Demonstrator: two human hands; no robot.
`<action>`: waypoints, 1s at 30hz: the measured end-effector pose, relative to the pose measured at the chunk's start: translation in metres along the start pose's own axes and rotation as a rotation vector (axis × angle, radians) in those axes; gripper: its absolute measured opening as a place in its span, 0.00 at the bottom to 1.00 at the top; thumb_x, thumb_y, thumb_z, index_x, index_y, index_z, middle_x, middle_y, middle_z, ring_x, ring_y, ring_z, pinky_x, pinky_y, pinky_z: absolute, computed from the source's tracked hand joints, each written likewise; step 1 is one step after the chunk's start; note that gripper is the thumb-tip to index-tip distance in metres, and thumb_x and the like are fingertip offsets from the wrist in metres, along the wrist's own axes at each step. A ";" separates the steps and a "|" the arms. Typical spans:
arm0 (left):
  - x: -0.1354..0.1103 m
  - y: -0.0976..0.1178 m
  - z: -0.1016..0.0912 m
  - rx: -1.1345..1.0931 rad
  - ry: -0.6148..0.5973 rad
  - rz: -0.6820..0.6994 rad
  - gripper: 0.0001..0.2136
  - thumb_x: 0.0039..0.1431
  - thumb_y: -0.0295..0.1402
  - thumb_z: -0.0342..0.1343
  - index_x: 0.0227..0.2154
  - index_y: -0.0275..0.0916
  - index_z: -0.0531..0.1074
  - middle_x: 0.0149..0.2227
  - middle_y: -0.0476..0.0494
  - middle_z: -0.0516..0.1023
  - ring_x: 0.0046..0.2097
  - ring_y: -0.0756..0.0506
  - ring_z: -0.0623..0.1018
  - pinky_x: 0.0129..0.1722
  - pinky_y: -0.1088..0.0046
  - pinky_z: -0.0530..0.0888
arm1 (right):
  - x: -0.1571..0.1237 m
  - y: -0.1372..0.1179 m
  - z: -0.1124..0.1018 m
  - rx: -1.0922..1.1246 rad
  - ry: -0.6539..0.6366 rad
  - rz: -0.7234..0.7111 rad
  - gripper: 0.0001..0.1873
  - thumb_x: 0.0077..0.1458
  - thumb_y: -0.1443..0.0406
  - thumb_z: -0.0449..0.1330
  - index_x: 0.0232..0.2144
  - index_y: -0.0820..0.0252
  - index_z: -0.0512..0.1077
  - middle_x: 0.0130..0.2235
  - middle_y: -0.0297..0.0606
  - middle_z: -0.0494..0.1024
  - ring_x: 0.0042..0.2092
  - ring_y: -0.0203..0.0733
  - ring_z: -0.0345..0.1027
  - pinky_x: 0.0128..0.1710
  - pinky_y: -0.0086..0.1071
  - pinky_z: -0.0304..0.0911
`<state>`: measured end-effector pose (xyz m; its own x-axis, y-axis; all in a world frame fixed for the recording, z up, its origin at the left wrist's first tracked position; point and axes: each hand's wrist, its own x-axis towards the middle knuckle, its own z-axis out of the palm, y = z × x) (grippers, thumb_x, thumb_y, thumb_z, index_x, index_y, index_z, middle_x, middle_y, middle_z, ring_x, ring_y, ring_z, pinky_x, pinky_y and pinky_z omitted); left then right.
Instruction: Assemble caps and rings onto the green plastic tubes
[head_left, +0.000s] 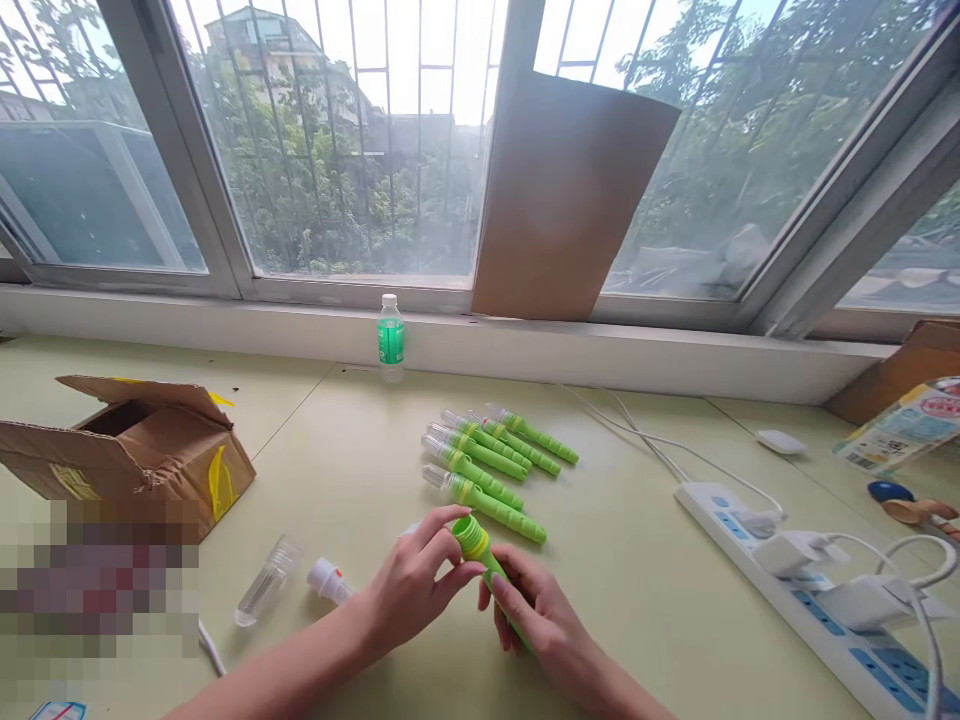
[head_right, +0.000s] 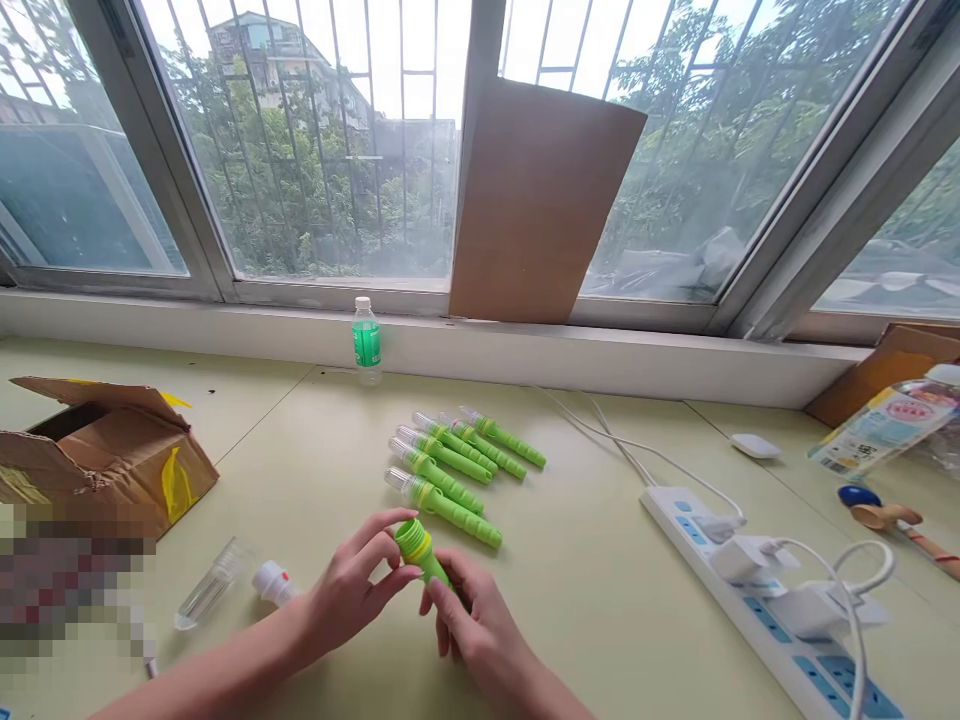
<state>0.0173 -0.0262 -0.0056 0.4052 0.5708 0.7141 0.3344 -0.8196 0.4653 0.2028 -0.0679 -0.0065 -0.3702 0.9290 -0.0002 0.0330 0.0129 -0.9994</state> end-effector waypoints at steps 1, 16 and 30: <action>0.000 0.000 0.000 0.003 0.000 -0.001 0.08 0.61 0.31 0.55 0.30 0.40 0.61 0.47 0.35 0.73 0.46 0.42 0.78 0.36 0.71 0.76 | 0.000 0.000 0.000 0.003 -0.003 0.000 0.16 0.63 0.53 0.50 0.39 0.60 0.66 0.31 0.32 0.68 0.20 0.28 0.59 0.19 0.25 0.54; 0.009 -0.002 -0.009 0.543 -0.195 -0.139 0.09 0.63 0.39 0.49 0.36 0.38 0.62 0.38 0.39 0.74 0.37 0.41 0.77 0.29 0.68 0.74 | 0.000 -0.002 -0.003 0.034 0.135 -0.020 0.18 0.65 0.53 0.45 0.42 0.59 0.65 0.30 0.32 0.68 0.19 0.28 0.54 0.17 0.26 0.49; 0.006 -0.009 -0.004 0.522 -0.230 -0.215 0.15 0.67 0.30 0.41 0.55 0.36 0.57 0.37 0.41 0.77 0.37 0.43 0.77 0.31 0.70 0.73 | 0.002 0.000 -0.005 -0.003 0.156 -0.017 0.17 0.64 0.54 0.47 0.44 0.59 0.65 0.30 0.32 0.68 0.19 0.28 0.54 0.18 0.26 0.49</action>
<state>0.0129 -0.0152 -0.0031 0.4367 0.7646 0.4740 0.7786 -0.5852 0.2267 0.2062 -0.0643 -0.0062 -0.2221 0.9748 0.0225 0.0311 0.0301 -0.9991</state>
